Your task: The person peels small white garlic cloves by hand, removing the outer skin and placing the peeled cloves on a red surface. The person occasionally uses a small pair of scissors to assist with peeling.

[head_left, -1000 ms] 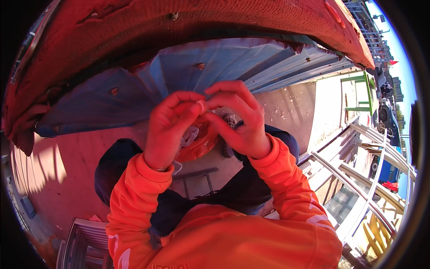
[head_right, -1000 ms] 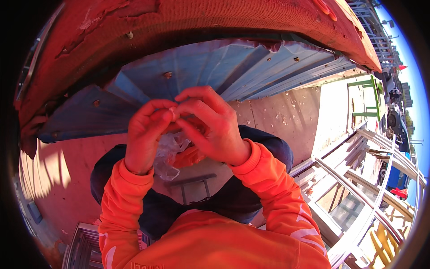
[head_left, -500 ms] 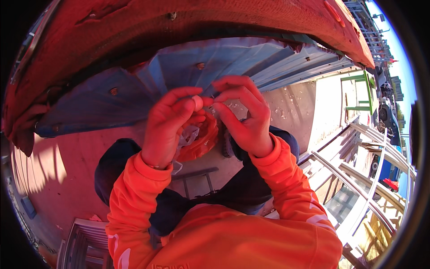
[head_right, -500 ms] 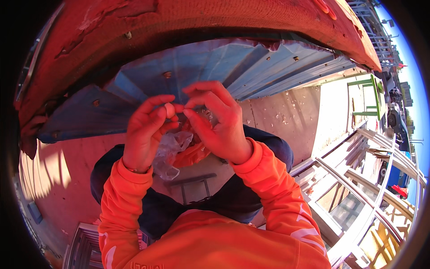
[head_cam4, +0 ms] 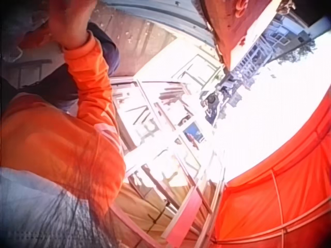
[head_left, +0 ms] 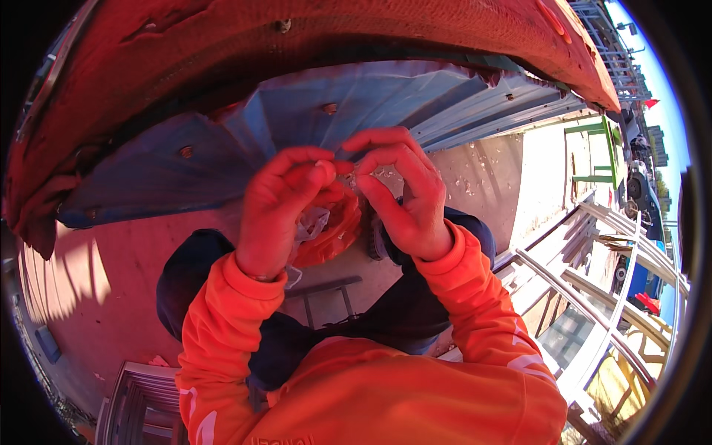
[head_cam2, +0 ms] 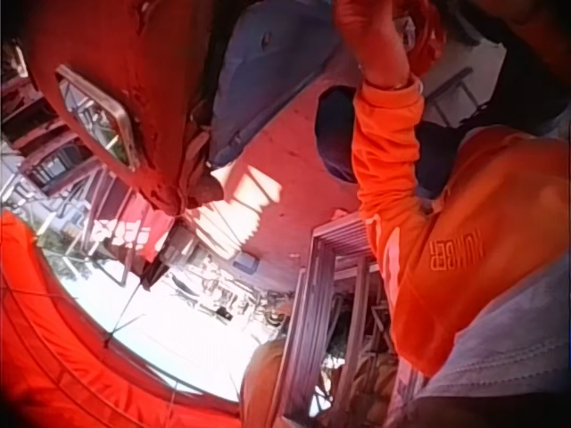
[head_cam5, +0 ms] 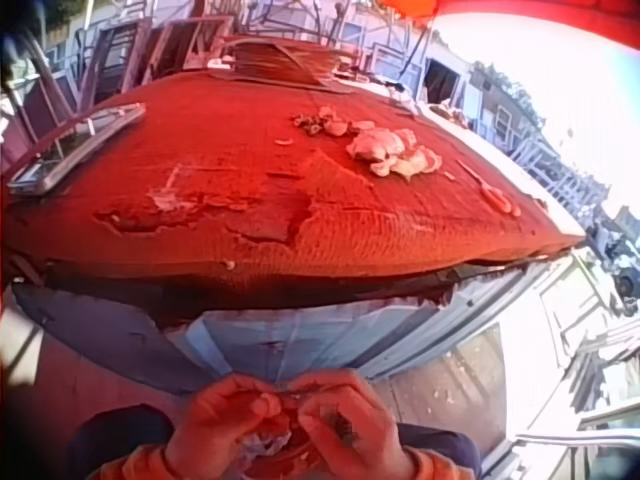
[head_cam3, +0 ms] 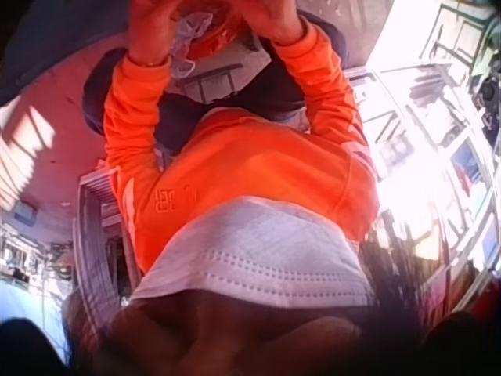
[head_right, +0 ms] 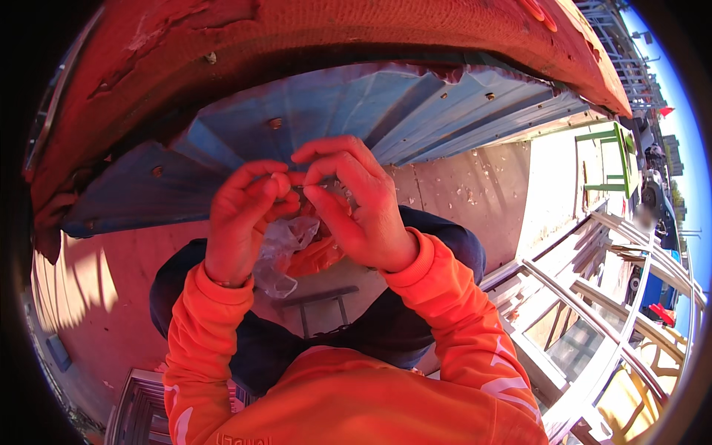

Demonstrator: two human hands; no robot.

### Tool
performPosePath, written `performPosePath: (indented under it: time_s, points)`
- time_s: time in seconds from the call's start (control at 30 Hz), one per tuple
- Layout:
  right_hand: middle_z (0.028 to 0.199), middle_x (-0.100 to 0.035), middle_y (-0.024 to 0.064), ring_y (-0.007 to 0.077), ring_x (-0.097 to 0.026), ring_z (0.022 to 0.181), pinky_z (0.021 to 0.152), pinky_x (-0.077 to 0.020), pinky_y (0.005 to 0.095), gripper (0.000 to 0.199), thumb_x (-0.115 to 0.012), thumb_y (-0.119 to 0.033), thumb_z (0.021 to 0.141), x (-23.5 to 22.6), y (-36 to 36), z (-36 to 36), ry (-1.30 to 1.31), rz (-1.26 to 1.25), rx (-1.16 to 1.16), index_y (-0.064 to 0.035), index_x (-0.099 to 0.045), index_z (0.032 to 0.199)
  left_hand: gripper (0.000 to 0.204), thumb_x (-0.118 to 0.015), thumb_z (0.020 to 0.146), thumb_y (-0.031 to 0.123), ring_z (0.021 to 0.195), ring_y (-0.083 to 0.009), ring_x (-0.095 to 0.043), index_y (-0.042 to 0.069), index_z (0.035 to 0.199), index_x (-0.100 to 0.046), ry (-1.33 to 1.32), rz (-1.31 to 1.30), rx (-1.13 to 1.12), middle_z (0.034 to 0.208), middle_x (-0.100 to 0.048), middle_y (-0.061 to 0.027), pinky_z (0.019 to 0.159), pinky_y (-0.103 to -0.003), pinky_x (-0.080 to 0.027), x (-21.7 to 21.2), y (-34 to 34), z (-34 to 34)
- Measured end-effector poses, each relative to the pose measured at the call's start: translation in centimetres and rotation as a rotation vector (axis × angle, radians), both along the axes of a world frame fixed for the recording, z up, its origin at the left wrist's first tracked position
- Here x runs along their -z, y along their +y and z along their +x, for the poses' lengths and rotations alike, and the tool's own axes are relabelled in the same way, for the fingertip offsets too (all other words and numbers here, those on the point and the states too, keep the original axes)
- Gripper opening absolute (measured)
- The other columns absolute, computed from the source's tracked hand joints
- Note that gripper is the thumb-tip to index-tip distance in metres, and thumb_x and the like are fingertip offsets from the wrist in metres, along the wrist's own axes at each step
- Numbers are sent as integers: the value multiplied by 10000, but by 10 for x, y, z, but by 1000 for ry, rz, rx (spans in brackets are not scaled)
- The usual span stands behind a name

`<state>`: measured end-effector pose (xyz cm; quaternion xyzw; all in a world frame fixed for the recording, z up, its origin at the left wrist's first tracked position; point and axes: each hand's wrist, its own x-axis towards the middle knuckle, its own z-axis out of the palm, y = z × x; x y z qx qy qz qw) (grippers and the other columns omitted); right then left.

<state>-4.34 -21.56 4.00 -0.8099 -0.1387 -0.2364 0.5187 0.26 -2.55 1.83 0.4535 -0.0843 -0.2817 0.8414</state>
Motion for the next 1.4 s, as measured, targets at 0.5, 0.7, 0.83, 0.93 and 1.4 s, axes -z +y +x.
performPosePath:
  time_s: [0.5, 0.7, 0.83, 0.93, 1.4]
  points:
    - [1118, -695, 91, 286, -641, 936, 791, -551, 370, 210, -751, 82, 763, 4, 3, 8, -212, -360, 27, -22, -651, 916, 221, -670, 1048, 114, 955, -97, -695, -6, 1232, -645, -142, 89, -74, 1079, -759, -75, 867, -252, -551, 7, -7, -7]
    - [1146, -661, 130, 215, -637, 880, 742, -543, 318, 159, -658, 95, 791, -5, -6, 0, 9, -21, -102, 0, -615, 910, 230, -673, 1045, 153, 923, -83, -682, 10, 1224, -651, -18, 69, -71, 1110, -765, -89, 844, -251, -541, 3, -1, 1]
    - [1088, -669, 113, 189, -647, 800, 694, -536, 297, 129, -639, 86, 845, 9, -3, 0, -11, -29, 36, 5, -619, 943, 225, -668, 1046, 159, 842, -56, -634, 26, 1226, -654, 3, 29, -18, 1131, -767, -97, 797, -239, -524, 2, 2, 3]
    - [1003, -676, 92, 163, -650, 751, 669, -521, 275, 145, -654, 90, 869, 8, -9, -3, 28, -71, -16, 7, -645, 987, 215, -677, 1038, 144, 794, -46, -596, 27, 1218, -660, -12, 25, -19, 1127, -765, -91, 756, -215, -507, 3, 1, 3]
    - [1012, -688, 108, 185, -703, 885, 711, -558, 274, 240, -716, 106, 876, 12, 6, -2, 143, 145, -42, 19, -717, 1099, 314, -621, 1054, 48, 1019, -121, -697, -21, 1359, -653, -125, 39, -35, 1180, -729, -97, 909, -263, -583, 5, 1, 1]
